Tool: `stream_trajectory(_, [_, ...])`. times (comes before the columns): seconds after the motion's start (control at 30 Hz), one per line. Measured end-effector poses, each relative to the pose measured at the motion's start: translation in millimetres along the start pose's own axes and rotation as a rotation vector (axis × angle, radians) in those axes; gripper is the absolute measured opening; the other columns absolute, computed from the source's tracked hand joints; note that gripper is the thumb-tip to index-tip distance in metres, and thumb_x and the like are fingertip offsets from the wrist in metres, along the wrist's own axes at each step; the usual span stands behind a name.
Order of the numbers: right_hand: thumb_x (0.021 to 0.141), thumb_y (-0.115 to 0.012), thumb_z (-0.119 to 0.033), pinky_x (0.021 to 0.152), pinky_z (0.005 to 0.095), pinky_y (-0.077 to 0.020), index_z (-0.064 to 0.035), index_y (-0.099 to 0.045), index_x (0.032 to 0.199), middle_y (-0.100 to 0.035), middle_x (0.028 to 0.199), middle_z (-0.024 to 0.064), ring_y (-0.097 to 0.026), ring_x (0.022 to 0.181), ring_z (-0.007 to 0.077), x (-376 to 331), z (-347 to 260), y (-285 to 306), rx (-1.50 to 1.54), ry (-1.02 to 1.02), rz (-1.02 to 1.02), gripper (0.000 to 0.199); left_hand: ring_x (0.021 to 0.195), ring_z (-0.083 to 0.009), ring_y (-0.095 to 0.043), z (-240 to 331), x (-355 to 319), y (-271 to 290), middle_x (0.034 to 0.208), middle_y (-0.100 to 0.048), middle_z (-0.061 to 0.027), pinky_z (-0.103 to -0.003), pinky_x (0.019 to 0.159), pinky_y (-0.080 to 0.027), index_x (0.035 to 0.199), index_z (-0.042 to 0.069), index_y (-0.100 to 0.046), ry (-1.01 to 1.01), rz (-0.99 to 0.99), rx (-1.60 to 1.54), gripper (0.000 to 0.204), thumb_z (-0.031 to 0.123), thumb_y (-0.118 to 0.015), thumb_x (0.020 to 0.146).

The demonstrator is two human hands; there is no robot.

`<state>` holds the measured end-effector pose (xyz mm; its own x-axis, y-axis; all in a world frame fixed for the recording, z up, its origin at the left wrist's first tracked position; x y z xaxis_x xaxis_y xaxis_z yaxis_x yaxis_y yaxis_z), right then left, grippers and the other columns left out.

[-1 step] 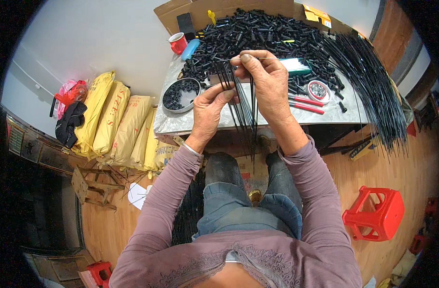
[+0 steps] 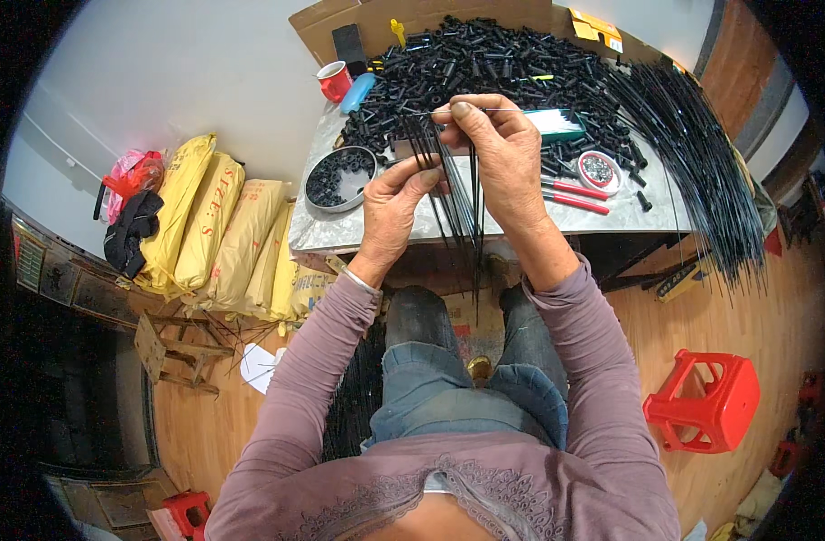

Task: The recorder is bundling and processing black cable-like rods using a fixture and pliers on a workbench.

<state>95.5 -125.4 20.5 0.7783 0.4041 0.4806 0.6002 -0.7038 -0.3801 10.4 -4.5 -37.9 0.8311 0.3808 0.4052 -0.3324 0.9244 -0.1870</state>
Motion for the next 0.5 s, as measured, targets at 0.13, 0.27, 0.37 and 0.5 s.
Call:
stream_trajectory(0.13, [0.093,-0.06,-0.013,0.073,0.0254,-0.0523,-0.0009,-0.063,0.103,-0.069,0.095,0.0093,-0.063,0.078,0.0112,-1.4,-2.0,-2.7,-0.031,0.024,-0.024,0.016,0.08,-0.0121,-0.066,-0.4,-0.5,0.3,0.09,-0.069,-0.0055,-0.025,0.075,-0.054,0.108,0.0,-0.067,0.0,0.003,-0.025,0.02,0.006,-0.064,0.089])
stream_trajectory(0.27, [0.093,-0.059,-0.013,0.074,0.0258,-0.0524,-0.0008,-0.063,0.102,-0.069,0.095,0.0091,-0.063,0.079,0.0115,-2.0,-2.6,-4.1,-0.04,0.03,-0.034,0.016,0.081,-0.0121,-0.066,0.4,-1.0,0.8,0.09,-0.069,-0.0058,-0.024,0.074,-0.054,0.108,-0.001,-0.067,-0.017,0.009,0.019,0.02,0.007,-0.065,0.089])
stream_trajectory(0.37, [0.093,-0.06,-0.014,0.075,0.0263,-0.0528,-0.0007,-0.063,0.102,-0.069,0.095,0.0089,-0.064,0.081,0.0121,-2.1,-1.4,-4.8,-0.038,0.01,-0.024,0.016,0.081,-0.0122,-0.066,-2.5,-0.9,0.9,0.091,-0.069,-0.006,-0.024,0.074,-0.054,0.108,-0.001,-0.067,0.011,0.0,-0.002,0.021,0.007,-0.065,0.089])
stream_trajectory(0.5, [0.093,-0.06,-0.014,0.078,0.0276,-0.0532,-0.0011,-0.063,0.102,-0.068,0.095,0.0086,-0.065,0.083,0.0133,-1.4,0.5,-3.0,-0.031,0.003,-0.02,0.017,0.08,-0.0125,-0.067,-2.4,-0.5,-0.8,0.092,-0.069,-0.0063,-0.024,0.075,-0.054,0.107,-0.001,-0.068,-0.01,-0.003,0.026,0.02,0.007,-0.065,0.088])
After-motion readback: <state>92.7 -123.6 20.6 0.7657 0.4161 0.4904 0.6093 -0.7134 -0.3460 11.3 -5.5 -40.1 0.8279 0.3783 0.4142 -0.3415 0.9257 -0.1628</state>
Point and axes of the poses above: each hand's wrist, its own x-axis towards the middle knuckle, its own y-axis out of the back of the hand, z = x × y, the point moved 4 cm from there along x, towards the middle knuckle
